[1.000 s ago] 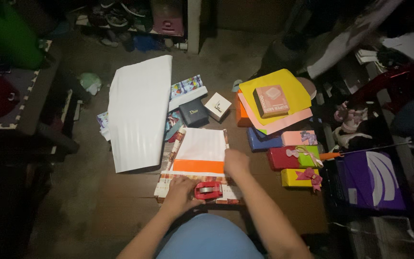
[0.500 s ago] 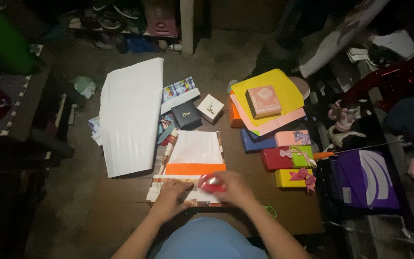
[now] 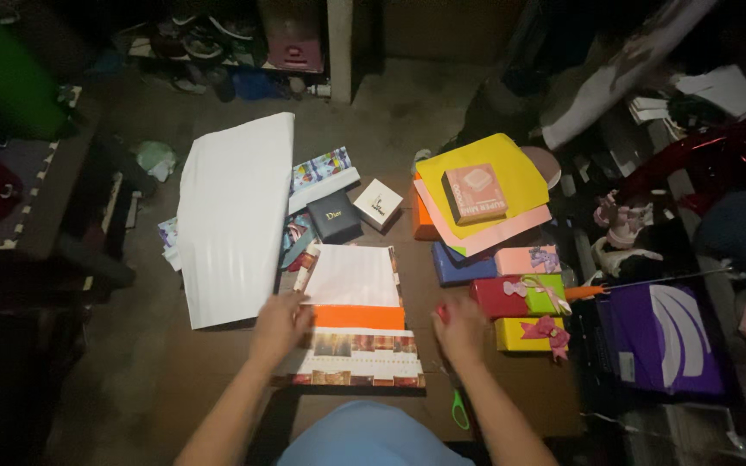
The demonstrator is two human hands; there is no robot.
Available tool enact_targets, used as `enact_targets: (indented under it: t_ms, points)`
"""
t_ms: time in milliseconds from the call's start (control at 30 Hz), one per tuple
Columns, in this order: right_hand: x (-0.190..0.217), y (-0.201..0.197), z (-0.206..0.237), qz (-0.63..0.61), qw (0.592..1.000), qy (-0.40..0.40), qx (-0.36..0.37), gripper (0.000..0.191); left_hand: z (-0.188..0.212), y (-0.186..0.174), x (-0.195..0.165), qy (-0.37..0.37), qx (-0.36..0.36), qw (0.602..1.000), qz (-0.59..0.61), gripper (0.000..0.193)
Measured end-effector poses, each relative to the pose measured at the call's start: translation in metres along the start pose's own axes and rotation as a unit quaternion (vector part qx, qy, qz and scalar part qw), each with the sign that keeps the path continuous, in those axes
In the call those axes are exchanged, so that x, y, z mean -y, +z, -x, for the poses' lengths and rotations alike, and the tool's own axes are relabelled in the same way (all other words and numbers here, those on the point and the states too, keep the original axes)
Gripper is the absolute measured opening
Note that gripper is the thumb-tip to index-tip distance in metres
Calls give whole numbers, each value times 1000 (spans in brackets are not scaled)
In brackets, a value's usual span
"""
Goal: The person wraps an orange box with printed wrapping paper on a cluttered table. They fold the paper around the box, press the folds flat, and use a tape dispenser to secure the paper, turning the box as they work.
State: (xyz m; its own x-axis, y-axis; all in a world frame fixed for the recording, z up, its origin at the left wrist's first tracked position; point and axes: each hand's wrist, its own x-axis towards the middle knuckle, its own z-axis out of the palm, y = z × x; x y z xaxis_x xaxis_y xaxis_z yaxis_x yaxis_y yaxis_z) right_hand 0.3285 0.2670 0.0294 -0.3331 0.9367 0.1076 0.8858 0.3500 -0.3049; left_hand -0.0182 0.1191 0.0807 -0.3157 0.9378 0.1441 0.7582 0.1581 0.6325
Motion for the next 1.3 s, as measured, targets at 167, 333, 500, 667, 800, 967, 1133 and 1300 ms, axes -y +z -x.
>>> enact_targets:
  t_ms: [167, 333, 500, 667, 800, 967, 1133, 1300]
  points:
    - [41, 25, -46, -153, 978, -112, 91, 23, -46, 2, 6, -40, 44, 994, -90, 31]
    - [71, 41, -76, -264, 954, 65, 127, 47, -75, 13, -3, -179, 133, 969, -107, 40]
    - [79, 49, -80, -177, 969, 91, 146, 38, -78, 23, 1, -212, 172, 953, -134, 63]
    - [68, 53, -88, -129, 976, 110, 134, 22, -79, 28, 11, -209, 159, 952, -158, 40]
    - [46, 51, -90, -223, 971, 44, 78, 25, -79, 17, 13, -207, 144, 958, -137, 37]
    - [21, 41, -83, -281, 958, 28, 51, 27, -69, -1, 32, -245, 97, 964, -20, 47]
    - [10, 28, -70, -481, 837, 180, 187, 24, -60, -11, 75, -146, 90, 981, 93, 28]
    - [1, 27, -48, -448, 861, 171, 172, 22, -46, -14, 87, -293, 143, 904, 276, 24]
